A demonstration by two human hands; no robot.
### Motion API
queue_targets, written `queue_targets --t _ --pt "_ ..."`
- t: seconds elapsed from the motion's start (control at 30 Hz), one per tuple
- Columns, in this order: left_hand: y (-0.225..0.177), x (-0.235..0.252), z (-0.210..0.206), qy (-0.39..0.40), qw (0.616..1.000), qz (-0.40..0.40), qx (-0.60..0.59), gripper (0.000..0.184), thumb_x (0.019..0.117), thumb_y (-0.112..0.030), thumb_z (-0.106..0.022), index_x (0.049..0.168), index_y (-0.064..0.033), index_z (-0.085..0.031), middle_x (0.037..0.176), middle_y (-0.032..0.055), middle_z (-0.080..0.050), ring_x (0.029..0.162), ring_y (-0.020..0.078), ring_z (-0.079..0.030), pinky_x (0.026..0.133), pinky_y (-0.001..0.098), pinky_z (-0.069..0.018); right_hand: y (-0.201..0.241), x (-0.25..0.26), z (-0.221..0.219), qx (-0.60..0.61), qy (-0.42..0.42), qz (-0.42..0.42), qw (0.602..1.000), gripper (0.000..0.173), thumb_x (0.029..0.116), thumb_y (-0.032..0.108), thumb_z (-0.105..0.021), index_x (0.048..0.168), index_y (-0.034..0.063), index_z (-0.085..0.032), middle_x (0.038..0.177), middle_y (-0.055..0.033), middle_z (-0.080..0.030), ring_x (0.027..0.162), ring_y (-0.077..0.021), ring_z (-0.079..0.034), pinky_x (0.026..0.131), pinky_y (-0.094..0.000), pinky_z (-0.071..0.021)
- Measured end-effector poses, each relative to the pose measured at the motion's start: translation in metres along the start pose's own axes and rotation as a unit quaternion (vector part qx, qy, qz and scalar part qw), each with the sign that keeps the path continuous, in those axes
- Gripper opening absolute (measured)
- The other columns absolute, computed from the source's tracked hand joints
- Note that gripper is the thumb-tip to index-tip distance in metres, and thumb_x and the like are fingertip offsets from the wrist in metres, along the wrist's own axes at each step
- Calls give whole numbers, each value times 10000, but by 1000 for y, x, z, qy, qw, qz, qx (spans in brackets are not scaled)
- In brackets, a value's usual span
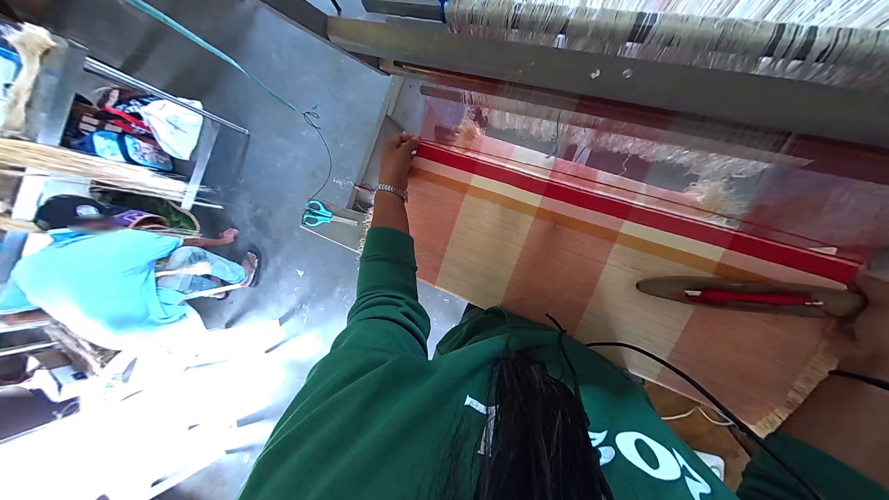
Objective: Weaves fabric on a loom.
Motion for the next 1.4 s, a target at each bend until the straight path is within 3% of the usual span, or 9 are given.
queue_targets --t 0.13,0.27,0.4,0.8,1.03,1.2,1.27,1.33,1.4 --pt "3 -2 -1 -20 1000 11 4 236 1029 -176 -602 1155 22 -632 1026 118 -674 856 152 -653 790 343 -560 12 -17 -5 -104 -56 32 993 282 1076 259 -484 1184 24 -597 985 11 -593 830 3 -571 804 -209 -502" --pt "4 -5 0 -35 999 -1 11 273 1065 -168 -512 1222 28 -622 1070 129 -683 919 160 -661 838 341 -552 27 -38 -10 -266 -174 112 942 430 1072 199 -411 1318 -127 -543 1283 -254 -606 1214 -245 -576 1082 -322 -418" --pt "4 -5 3 -29 998 2 49 302 1057 -215 -502 1145 24 -663 1060 136 -698 941 180 -670 863 383 -554 24 -61 -14 -273 -276 205 899 364 1055 145 -437 1208 -137 -607 1203 -262 -630 1168 -293 -601 1060 -317 -437" --pt "8 -4 -1 -68 993 -17 93 312 1060 -211 -502 1156 46 -651 1058 180 -679 954 218 -653 892 416 -529 21 -101 -50 -314 -302 156 887 424 1040 256 -468 1304 -55 -586 1231 -203 -639 1208 -321 -588 1059 -436 -434" --pt "7 -3 -1 -66 993 -43 86 369 1059 -310 -544 1168 14 -686 1085 153 -705 995 199 -669 930 406 -528 19 -138 -65 -222 -233 312 894 766 1039 249 -538 1528 -209 -166 1579 -412 -245 1496 -465 -294 1252 -402 -254" --pt "6 -1 4 -31 990 -46 127 386 1027 -310 -604 1203 26 -674 1159 189 -696 1072 242 -673 985 451 -527 12 -181 -79 -371 -127 329 859 661 1053 327 -480 1511 -137 -368 1577 -383 -305 1481 -537 -285 1223 -607 -243" --pt "8 -2 -1 -7 990 -47 130 408 1035 -332 -583 1243 13 -650 1201 188 -678 1089 229 -664 984 442 -534 7 -191 -79 -367 -59 288 883 674 1028 352 -551 1524 -75 -391 1565 -331 -364 1434 -449 -408 1171 -528 -386" --pt "7 -8 -6 9 992 -38 122 437 1040 -355 -568 1284 4 -623 1233 176 -663 1084 201 -661 966 427 -548 -3 -190 -79 -347 -9 233 908 661 1006 350 -600 1540 9 -412 1573 -297 -360 1271 -381 -574 948 -459 -570" --pt "-1 -14 -8 -11 991 -43 128 452 1034 -363 -562 1279 15 -603 1214 168 -652 1051 179 -646 942 404 -539 -8 -184 -80 -324 4 206 923 625 996 314 -605 1559 103 -435 1601 -274 -318 1242 -379 -589 885 -472 -593"
Point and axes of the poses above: each hand's wrist, its own x-axis towards the middle knuckle, its own z-axis out of the back of the hand, y = z × x, the point moved 7 cm from there along x, towards the middle knuckle
